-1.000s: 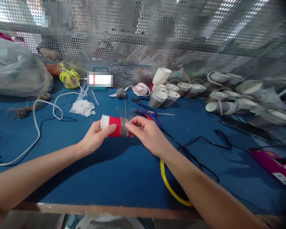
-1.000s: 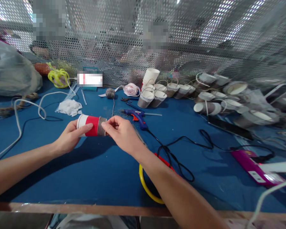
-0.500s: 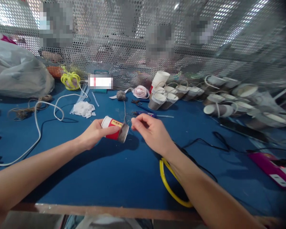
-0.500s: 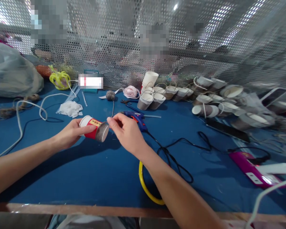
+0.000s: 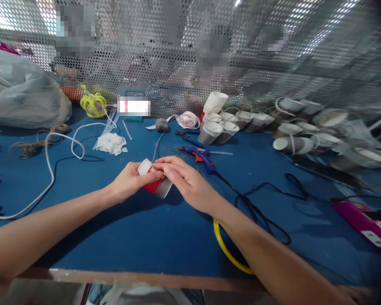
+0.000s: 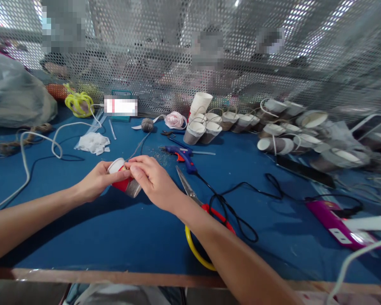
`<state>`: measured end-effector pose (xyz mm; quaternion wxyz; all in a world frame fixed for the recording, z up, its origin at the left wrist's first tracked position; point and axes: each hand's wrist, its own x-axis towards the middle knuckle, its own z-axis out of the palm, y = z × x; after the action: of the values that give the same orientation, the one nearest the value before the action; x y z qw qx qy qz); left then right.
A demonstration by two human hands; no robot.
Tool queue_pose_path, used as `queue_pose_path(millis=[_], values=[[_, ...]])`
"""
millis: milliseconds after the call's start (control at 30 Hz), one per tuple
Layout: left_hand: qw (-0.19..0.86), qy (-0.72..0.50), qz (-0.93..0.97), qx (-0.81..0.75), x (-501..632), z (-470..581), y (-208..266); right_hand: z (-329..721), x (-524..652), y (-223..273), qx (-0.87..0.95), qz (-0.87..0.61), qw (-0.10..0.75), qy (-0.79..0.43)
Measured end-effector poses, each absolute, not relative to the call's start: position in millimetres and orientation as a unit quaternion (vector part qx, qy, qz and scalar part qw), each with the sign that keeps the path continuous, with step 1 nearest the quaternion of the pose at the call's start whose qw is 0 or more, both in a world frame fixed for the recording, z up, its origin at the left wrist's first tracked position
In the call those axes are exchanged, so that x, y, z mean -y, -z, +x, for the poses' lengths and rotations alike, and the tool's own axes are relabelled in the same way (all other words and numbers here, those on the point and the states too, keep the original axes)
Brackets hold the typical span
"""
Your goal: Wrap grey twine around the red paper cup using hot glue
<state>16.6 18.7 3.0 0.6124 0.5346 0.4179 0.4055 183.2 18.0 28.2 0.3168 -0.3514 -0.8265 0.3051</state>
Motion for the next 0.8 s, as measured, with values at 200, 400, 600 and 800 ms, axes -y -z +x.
queue_pose_path(millis=[200,400,600,800], values=[[0.603,-0.408,0.512,-0.455,-22,16,-1,191,-25,-34,0.696,-0.435,0.430,-0.376],[0.594,-0.450,0.477,-0.466,-31,12,2,205,-37,-44,0.649,-0.530,0.346,-0.423],[0.591,-0.463,0.464,-0.470,-32,11,0,210,-38,-23,0.824,-0.514,0.019,-0.238],[0.601,-0.450,0.469,-0.466,-32,12,2,219,-31,-37,0.834,-0.479,-0.016,-0.275]])
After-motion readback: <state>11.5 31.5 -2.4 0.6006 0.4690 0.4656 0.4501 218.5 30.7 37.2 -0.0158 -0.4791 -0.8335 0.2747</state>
